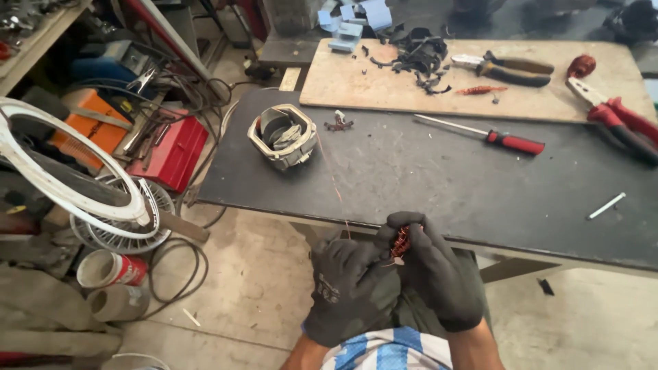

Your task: Repairing an electric motor by twisting copper wires and inspecting the stator component

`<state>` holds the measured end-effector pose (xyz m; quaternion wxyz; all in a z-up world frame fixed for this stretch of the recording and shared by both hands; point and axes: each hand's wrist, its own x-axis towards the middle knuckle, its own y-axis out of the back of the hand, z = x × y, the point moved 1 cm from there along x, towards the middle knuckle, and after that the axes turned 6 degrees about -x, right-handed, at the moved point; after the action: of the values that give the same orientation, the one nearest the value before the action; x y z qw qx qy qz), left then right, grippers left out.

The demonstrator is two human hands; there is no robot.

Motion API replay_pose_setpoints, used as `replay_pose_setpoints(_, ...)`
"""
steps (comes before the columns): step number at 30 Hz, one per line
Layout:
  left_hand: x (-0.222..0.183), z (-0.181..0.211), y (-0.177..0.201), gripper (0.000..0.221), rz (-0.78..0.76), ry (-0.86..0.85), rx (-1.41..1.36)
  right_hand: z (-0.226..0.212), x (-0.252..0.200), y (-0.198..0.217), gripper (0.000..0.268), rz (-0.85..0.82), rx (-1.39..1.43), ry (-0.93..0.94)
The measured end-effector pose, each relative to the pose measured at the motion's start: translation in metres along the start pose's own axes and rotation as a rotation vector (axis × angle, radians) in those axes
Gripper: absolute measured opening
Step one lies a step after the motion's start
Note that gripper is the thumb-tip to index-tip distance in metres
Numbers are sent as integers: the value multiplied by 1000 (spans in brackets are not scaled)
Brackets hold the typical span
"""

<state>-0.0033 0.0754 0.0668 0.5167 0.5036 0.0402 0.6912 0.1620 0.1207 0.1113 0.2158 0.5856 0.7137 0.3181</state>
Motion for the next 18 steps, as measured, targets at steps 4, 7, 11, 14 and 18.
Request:
replay_pose_setpoints(4, 3, 1, 11, 18, -53, -54, -35, 5, 4, 3, 30, 17, 193, 364)
replay_pose_setpoints(7, -2, -8, 8, 26, -44, -55, -137, 17, 6, -5, 41, -220, 635, 126)
replay_pose_setpoints(11, -2, -15, -1, 9, 18, -84, -160, 30, 5, -9, 25, -223, 297, 296)
replay_pose_setpoints(14, -4, -16, -1, 7, -15, 133, -302, 41, 8, -10, 26, -342, 387, 404)
replay_pose_setpoints(18, -5, -25, -8, 18, 148, 226, -351, 42, -3, -18, 21, -430, 722, 132)
